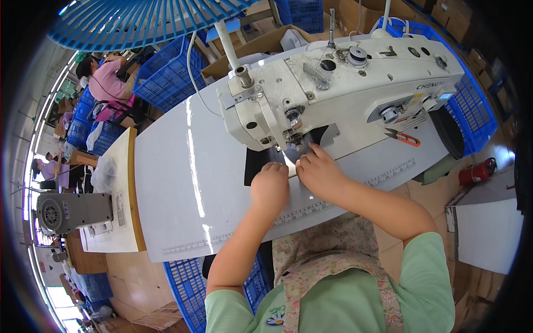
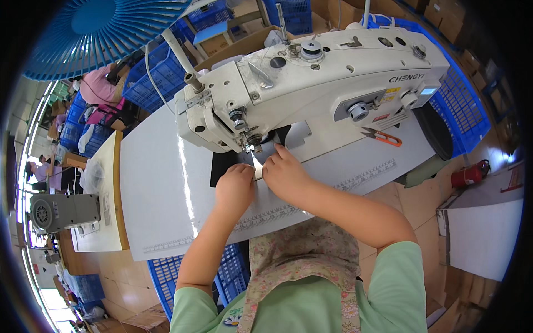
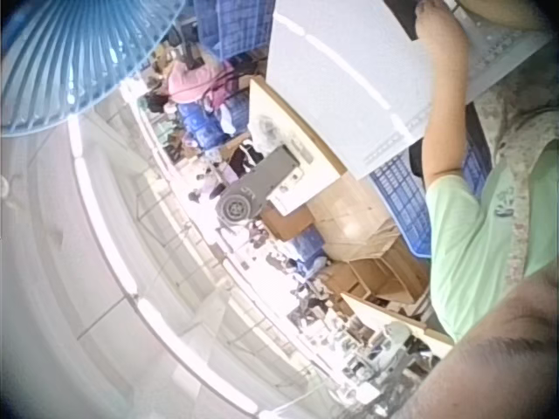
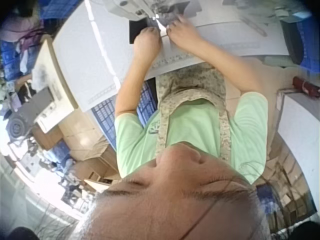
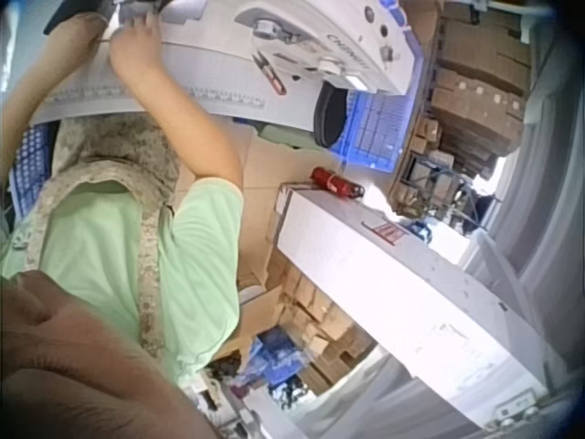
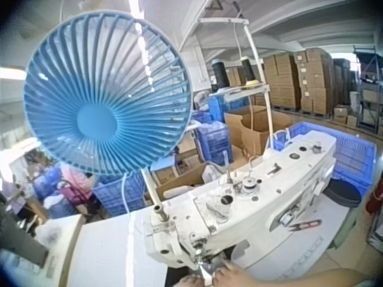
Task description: The person sews fabric pieces using a sewing machine, trims threads from a stitched shoe upper with snips, and retrieves another fabric piece from a crate to sew on the machine.
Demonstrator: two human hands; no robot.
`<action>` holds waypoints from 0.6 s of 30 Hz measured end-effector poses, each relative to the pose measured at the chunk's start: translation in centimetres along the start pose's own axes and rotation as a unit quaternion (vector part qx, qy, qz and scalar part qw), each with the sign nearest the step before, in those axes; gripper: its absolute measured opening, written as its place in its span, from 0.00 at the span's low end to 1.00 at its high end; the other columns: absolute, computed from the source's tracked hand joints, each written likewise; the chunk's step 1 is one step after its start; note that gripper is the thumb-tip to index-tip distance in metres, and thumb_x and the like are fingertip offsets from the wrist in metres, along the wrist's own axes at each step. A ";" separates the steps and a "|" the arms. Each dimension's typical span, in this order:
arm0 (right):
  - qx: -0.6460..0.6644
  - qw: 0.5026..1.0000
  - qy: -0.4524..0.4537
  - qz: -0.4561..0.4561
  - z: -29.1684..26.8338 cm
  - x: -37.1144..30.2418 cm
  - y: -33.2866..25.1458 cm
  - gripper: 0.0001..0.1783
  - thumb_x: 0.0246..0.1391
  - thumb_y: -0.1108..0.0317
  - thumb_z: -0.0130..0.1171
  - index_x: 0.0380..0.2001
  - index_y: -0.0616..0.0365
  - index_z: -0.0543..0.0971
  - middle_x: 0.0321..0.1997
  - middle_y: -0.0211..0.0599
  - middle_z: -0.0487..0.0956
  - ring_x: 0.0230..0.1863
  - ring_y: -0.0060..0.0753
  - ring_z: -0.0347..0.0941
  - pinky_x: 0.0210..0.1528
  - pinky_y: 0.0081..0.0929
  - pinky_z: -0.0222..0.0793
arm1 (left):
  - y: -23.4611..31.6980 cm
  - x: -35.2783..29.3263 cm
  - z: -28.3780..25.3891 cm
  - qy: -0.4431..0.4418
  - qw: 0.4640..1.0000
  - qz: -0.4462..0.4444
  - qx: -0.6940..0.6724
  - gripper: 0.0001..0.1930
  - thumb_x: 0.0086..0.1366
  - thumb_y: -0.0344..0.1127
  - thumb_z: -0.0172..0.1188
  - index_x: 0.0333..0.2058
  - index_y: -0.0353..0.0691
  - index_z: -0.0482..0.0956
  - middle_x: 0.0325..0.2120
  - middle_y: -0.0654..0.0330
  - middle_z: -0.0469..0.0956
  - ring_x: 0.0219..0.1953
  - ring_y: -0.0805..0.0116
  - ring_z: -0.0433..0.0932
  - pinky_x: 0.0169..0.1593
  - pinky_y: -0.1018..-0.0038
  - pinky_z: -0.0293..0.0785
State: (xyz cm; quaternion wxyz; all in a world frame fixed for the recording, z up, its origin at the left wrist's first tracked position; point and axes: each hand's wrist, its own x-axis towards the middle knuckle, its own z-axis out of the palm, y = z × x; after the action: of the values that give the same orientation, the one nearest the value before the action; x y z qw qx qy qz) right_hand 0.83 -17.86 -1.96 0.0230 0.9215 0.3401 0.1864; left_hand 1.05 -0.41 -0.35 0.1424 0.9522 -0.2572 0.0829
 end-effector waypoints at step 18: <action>-0.002 0.997 0.070 0.019 0.6 0.8 0.3 0.10 0.44 0.67 0.53 0.29 0.58 0.79 0.33 0.32 0.71 0.40 0.33 0.67 0.55 0.34 0.60 | -1.0 1.3 0.6 0.006 0.999 0.003 -0.041 0.06 0.48 0.25 0.60 0.27 0.37 0.80 0.30 0.57 0.77 0.37 0.55 0.76 0.39 0.62 0.74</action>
State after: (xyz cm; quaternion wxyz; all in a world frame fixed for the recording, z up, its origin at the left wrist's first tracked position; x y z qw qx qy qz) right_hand 1.77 -17.58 -2.18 -0.0027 0.9124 0.3233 0.2511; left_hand 2.74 -0.40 -0.84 0.1823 0.9443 -0.2624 0.0785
